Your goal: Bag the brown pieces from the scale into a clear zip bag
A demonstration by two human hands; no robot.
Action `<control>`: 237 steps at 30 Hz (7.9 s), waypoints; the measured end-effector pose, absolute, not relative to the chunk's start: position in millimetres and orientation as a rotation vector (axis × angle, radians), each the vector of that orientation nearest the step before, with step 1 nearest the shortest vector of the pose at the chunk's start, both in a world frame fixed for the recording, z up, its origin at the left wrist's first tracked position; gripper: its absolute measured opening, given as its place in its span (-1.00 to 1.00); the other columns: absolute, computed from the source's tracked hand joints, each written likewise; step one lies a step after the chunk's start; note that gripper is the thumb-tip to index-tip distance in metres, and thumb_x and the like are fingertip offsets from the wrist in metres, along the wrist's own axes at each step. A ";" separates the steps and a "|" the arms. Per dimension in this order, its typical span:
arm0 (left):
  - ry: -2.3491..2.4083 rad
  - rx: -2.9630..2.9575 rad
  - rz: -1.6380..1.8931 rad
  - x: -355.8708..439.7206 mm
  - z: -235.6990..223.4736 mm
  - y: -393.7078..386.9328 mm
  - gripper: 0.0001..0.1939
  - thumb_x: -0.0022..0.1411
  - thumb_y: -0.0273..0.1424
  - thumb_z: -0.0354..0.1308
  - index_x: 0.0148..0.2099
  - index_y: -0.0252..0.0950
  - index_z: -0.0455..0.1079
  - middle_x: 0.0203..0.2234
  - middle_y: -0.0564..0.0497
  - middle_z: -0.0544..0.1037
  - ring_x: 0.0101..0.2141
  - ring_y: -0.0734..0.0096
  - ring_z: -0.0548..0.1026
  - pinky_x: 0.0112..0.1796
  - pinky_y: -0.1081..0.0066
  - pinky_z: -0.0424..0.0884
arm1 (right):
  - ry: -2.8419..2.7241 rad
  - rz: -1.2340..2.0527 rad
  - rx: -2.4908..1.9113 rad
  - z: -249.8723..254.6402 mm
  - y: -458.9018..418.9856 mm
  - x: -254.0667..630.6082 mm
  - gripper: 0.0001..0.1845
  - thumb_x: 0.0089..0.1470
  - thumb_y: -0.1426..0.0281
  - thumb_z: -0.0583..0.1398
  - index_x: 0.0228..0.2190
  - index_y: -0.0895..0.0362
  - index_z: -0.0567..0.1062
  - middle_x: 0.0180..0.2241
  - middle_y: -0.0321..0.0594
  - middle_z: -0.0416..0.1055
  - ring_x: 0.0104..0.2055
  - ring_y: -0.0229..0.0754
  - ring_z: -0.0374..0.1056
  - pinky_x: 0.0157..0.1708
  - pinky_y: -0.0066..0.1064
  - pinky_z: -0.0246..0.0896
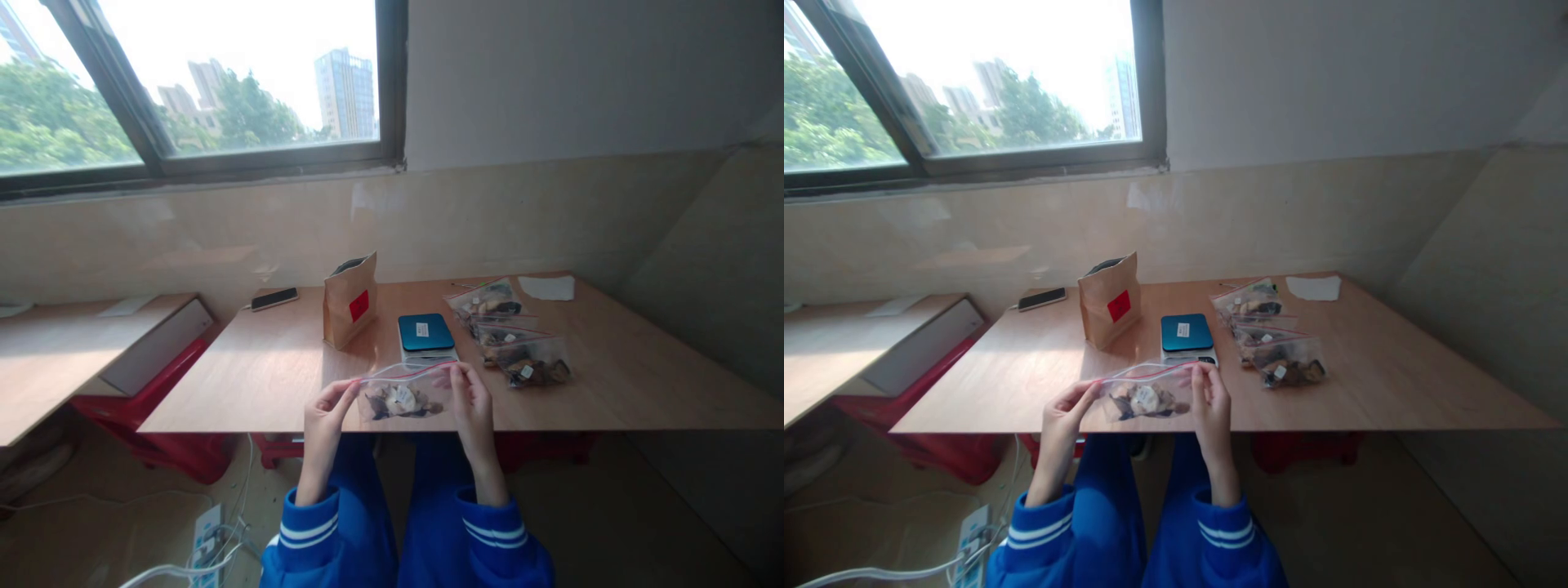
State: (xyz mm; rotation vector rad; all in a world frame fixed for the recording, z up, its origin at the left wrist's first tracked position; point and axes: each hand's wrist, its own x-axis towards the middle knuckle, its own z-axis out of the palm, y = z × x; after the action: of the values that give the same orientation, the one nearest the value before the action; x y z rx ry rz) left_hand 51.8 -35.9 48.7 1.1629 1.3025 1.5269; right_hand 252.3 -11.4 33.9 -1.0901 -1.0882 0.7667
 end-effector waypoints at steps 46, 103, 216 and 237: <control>1.220 1.307 1.617 78.7 41.6 -36.6 -0.80 0.21 -0.25 0.18 -0.21 -0.28 0.42 -0.34 0.02 0.52 -0.30 0.42 0.49 -0.27 0.48 0.39 | -1.617 0.336 -0.965 53.8 -24.4 207.4 -0.92 0.19 0.41 0.16 -0.35 0.09 0.46 -0.35 -0.25 0.46 -0.23 -0.15 0.32 -0.16 -0.32 0.15; 1.229 1.276 1.710 89.8 44.7 -41.3 -0.88 0.15 -0.32 0.22 -0.31 -0.27 0.47 -0.41 0.00 0.57 -0.33 0.36 0.53 -0.28 0.42 0.46 | -1.619 0.257 -0.944 47.7 -30.8 208.2 -0.91 0.20 0.40 0.13 -0.35 0.07 0.44 -0.38 -0.24 0.46 -0.28 -0.16 0.36 -0.24 -0.29 0.24; 1.323 1.569 1.420 68.8 46.5 -39.6 -0.80 0.20 -0.25 0.17 -0.27 -0.29 0.41 -0.38 0.00 0.49 -0.29 0.36 0.50 -0.25 0.42 0.42 | -1.724 0.140 -1.032 29.4 -17.8 220.4 -0.89 0.19 0.39 0.17 -0.40 0.08 0.44 -0.40 -0.28 0.46 -0.26 -0.15 0.35 -0.18 -0.27 0.06; 1.357 1.646 1.462 74.1 40.6 -38.9 -0.88 0.21 -0.31 0.15 -0.30 -0.26 0.42 -0.40 0.02 0.50 -0.33 0.39 0.49 -0.29 0.45 0.41 | -1.648 0.041 -1.092 28.5 -22.1 211.3 -0.79 0.15 0.55 0.11 -0.48 0.07 0.41 -0.49 -0.30 0.40 -0.36 -0.14 0.28 -0.20 -0.26 0.04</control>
State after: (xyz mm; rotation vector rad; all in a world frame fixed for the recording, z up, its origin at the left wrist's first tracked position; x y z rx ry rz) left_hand 74.1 -38.9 40.6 1.6464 1.3569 1.4620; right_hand 211.3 -22.1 28.5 -1.0921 -1.6482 0.0410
